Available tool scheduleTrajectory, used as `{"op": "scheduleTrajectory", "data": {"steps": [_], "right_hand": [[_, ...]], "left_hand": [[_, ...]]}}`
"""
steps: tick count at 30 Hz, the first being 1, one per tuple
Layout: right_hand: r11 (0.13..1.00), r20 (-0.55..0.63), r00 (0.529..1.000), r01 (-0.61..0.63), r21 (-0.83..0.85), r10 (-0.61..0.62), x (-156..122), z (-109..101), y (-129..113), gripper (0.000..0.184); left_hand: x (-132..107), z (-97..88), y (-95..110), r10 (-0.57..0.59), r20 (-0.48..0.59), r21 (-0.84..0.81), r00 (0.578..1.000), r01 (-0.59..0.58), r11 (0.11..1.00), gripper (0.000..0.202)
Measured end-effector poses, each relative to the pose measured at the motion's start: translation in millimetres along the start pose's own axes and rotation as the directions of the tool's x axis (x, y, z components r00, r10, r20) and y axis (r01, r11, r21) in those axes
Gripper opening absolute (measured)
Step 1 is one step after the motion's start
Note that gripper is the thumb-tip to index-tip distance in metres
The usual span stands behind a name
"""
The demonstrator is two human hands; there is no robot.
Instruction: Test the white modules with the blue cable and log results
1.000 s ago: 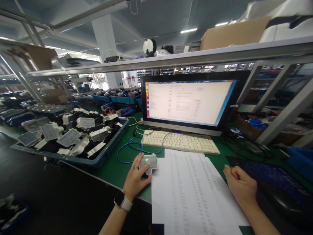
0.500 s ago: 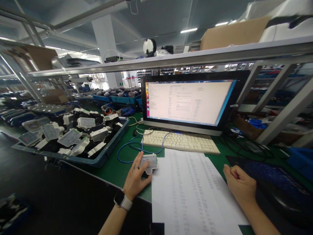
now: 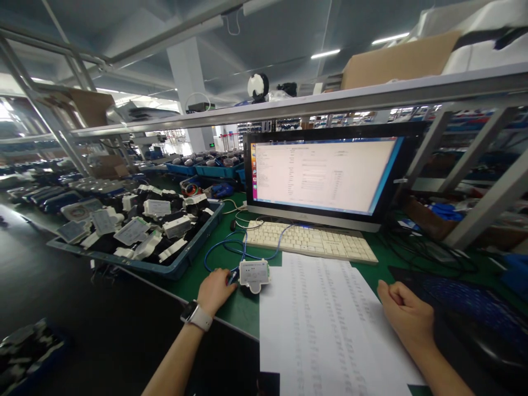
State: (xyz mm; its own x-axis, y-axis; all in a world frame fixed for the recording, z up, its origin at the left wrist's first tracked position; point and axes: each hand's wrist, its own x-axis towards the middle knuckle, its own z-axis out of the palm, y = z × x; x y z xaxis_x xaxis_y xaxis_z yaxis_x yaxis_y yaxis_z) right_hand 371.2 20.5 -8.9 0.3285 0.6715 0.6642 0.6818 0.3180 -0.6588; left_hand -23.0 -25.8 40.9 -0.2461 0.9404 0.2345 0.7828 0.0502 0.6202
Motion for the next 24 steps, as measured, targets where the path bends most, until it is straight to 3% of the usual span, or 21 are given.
{"op": "scheduleTrajectory", "data": {"steps": [4, 7, 12, 15, 19, 24], "right_hand": [[1.000, -0.001, 1.000, 0.023, 0.009, -0.023, -0.4, 1.6, 2.4, 0.041], [0.999, -0.015, 0.999, 0.036, 0.009, -0.036, 0.6, 0.9, 1.1, 0.041], [0.997, 0.012, 0.998, 0.060, 0.053, -0.061, 0.6, 0.7, -1.6, 0.041], [0.996, -0.009, 0.998, 0.063, 0.060, -0.063, 0.2, 0.9, -1.4, 0.041], [0.998, -0.020, 0.999, 0.043, 0.051, -0.042, 0.4, 0.6, -0.3, 0.041], [0.997, -0.022, 0.998, 0.059, 0.057, -0.058, 0.6, 0.5, -0.5, 0.041]], "left_hand": [[13.6, -9.0, 5.5, -0.089, 0.133, -0.211, 0.987, 0.116, 0.971, 0.011], [18.3, -20.9, 10.8, -0.116, 0.221, -0.425, 0.968, 0.203, 0.882, 0.033], [12.4, -32.0, 23.3, -0.086, 0.290, -0.651, 0.953, 0.263, 0.712, 0.043], [8.4, -30.1, 31.5, -0.044, 0.305, -0.706, 0.951, 0.257, 0.659, 0.046], [8.1, -20.3, 37.8, 0.015, 0.231, -0.713, 0.973, 0.159, 0.683, 0.049], [11.2, -4.4, 31.4, 0.104, -0.005, -0.594, 0.995, -0.087, 0.800, 0.043]]}}
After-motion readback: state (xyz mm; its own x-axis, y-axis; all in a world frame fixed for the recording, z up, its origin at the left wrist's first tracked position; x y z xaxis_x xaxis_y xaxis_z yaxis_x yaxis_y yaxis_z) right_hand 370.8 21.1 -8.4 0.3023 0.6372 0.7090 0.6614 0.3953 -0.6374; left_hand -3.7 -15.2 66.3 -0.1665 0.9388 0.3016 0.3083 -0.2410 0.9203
